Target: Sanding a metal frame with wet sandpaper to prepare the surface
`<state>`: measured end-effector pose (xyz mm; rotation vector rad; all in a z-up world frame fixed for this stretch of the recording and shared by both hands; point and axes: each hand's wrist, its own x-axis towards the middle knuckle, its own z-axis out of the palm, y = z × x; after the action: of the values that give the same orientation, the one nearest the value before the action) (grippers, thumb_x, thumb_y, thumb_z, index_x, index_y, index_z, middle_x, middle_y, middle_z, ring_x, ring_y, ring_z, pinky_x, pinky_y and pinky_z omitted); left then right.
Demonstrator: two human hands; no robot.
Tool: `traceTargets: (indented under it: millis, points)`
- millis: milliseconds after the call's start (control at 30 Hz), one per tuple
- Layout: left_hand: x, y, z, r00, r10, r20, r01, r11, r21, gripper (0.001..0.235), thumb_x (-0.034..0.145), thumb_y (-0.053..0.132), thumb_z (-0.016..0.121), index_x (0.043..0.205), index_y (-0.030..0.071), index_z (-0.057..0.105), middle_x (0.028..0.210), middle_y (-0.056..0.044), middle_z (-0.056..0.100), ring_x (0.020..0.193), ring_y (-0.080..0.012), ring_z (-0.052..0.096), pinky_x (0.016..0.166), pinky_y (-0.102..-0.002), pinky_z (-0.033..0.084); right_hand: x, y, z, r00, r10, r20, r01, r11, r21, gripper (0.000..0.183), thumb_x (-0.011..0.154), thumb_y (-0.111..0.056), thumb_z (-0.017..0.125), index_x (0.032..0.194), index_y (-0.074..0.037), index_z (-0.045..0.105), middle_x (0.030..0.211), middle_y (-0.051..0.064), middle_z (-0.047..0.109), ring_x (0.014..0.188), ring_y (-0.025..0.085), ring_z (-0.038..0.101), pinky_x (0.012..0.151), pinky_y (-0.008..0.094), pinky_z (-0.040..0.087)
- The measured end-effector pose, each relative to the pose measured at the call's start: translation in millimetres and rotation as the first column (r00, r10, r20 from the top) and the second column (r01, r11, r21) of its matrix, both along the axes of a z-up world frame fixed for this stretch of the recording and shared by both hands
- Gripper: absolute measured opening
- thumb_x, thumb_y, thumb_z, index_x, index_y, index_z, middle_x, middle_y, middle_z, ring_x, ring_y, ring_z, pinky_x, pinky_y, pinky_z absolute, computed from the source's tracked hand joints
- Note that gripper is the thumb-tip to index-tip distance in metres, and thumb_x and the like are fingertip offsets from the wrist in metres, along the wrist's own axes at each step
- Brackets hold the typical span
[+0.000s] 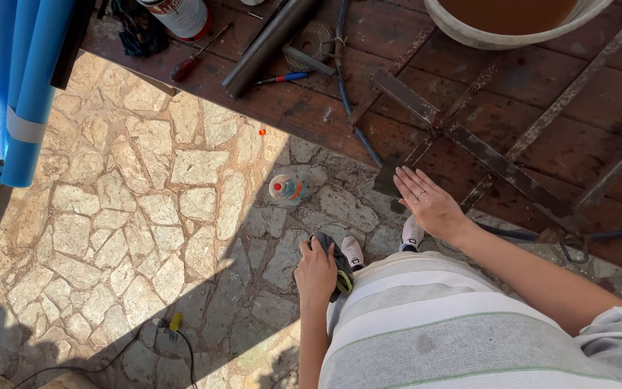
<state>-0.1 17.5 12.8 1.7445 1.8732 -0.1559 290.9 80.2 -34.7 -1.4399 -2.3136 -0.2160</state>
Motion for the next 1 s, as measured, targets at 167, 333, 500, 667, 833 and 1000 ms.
traceTargets:
  millis: [167,333,500,667,833,1000]
  points:
    - [-4,-9,-21,1.0,-0.024,-0.008,0.024,1.0,-0.002,0.059,0.112,0.041,0.042,0.143,-0.008,0.05,0.131,-0.027,0.052,0.083,-0.042,0.076,0.059,-0.053,0.063,23,34,-11,0.996,-0.083,0.02,0.082,0.996,0.04,0.05,0.108,-0.027,0.053,0.149,0.001,0.053,0.153,0.017,0.055,0.144,0.029,0.049,0.127,0.042,0.032]
    - [-1,-2,1,1.0,-0.009,-0.009,0.009,1.0,-0.007,0.057,0.113,0.038,0.039,0.144,-0.009,0.048,0.133,-0.029,0.051,0.086,-0.0412,0.075,0.06,-0.051,0.064,9,5,-4,0.999,-0.038,0.012,0.038,0.999,-0.003,0.049,0.107,-0.028,0.052,0.147,0.0,0.053,0.15,0.012,0.056,0.145,0.025,0.048,0.129,0.041,0.028]
    - [2,-9,-11,0.998,-0.052,-0.019,0.052,0.999,-0.013,0.056,0.113,0.038,0.039,0.144,-0.008,0.049,0.133,-0.029,0.052,0.089,-0.0412,0.075,0.06,-0.051,0.064,20,25,-16,0.996,-0.083,0.046,0.081,0.996,0.038,0.051,0.109,-0.028,0.052,0.15,0.002,0.051,0.156,0.018,0.052,0.147,0.03,0.046,0.127,0.043,0.031]
    - [1,-6,-9,0.999,-0.038,-0.021,0.038,0.999,-0.008,0.057,0.113,0.039,0.039,0.144,-0.009,0.048,0.133,-0.029,0.051,0.087,-0.0414,0.075,0.06,-0.052,0.064,21,-2,-14,0.999,0.012,0.047,-0.01,0.999,-0.04,0.053,0.104,-0.029,0.053,0.151,-0.005,0.049,0.158,0.011,0.048,0.148,0.026,0.044,0.129,0.041,0.029]
    - [1,-6,-15,0.999,-0.051,-0.015,0.051,0.999,-0.019,0.058,0.113,0.039,0.039,0.144,-0.008,0.049,0.133,-0.028,0.051,0.086,-0.0416,0.075,0.059,-0.053,0.063,12,19,-7,0.996,-0.089,0.025,0.089,0.996,0.008,0.048,0.11,-0.027,0.048,0.151,-0.001,0.051,0.154,0.015,0.053,0.146,0.026,0.046,0.128,0.04,0.03]
    - [1,3,-11,0.999,-0.03,-0.022,0.03,1.0,-0.008,0.059,0.112,0.041,0.04,0.144,-0.008,0.049,0.131,-0.027,0.051,0.083,-0.0414,0.076,0.06,-0.053,0.064,19,2,-8,0.998,0.038,0.057,-0.035,0.998,-0.047,0.055,0.104,-0.031,0.052,0.152,-0.005,0.047,0.16,0.008,0.046,0.149,0.023,0.043,0.128,0.039,0.029]
